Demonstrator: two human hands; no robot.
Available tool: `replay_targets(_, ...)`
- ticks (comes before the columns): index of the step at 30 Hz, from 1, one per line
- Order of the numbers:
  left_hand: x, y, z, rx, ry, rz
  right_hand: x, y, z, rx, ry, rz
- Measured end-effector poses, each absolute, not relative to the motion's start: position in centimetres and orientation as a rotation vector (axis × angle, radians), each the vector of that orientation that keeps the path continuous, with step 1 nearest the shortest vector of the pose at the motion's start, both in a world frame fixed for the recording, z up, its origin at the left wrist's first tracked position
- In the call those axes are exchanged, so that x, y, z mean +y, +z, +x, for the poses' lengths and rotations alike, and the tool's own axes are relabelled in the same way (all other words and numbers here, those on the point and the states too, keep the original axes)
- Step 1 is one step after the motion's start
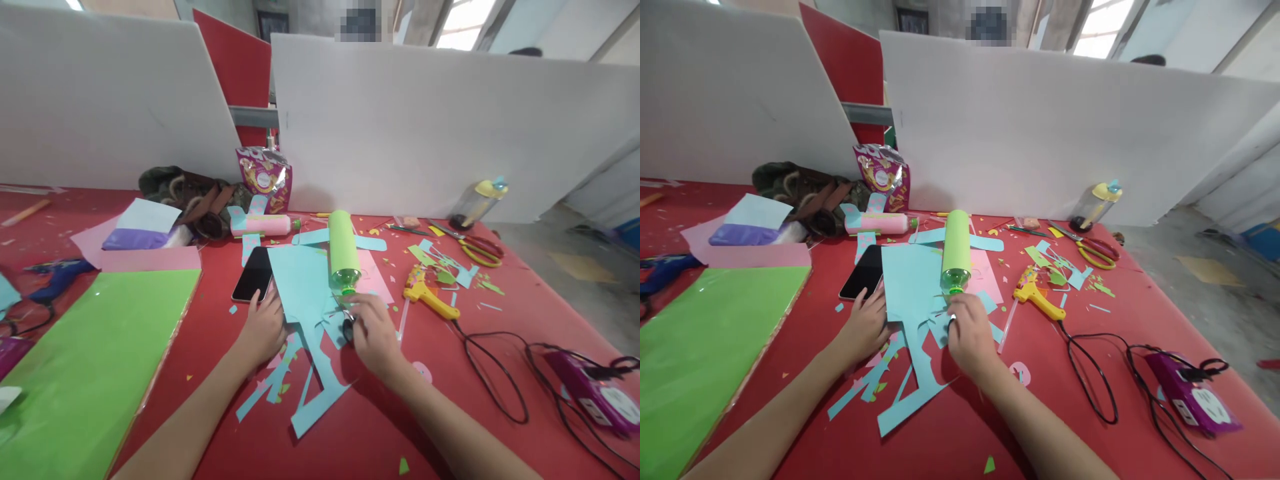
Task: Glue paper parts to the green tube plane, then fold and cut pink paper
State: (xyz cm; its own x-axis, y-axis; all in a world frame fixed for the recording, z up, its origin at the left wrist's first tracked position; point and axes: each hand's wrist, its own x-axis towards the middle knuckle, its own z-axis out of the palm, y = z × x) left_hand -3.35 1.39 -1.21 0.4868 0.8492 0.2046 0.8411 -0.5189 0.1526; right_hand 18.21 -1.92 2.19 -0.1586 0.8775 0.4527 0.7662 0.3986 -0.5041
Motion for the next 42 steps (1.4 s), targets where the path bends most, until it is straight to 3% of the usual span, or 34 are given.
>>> replay_targets(4, 1.5, -1.1, -3.5, 1.625, 0.516, 2.675, 2.1, 3.4, 20.6, -1.779, 0.262, -1.973)
replay_targets(13, 1.7, -0.3, -4.1, 1.809, 0.791, 2.565, 7.3, 1.8, 22.0, -1.698, 0.355, -2.322)
replay_targets(19, 1.3, 0.2, -3.1, 1.725, 0.923, 2.430, 7.9, 3.3, 22.5, -1.662, 0.418, -2.342)
replay_targets(25, 0.9, 0.7, -0.3, 1.378, 0.720, 2.266, 8.9, 5.6, 24.0, -1.729, 0.485, -2.336)
replay_targets(33, 4.0, 1.4, 1.7, 1.153, 0.761, 2.189, 9.3, 10.1, 23.4, -1.864, 0.353, -2.192)
replay_targets(42, 5.6, 2.0, 3.2, 1.228, 0.920, 2.046, 9.9, 14.5, 22.5, -1.965, 0.209, -2.089)
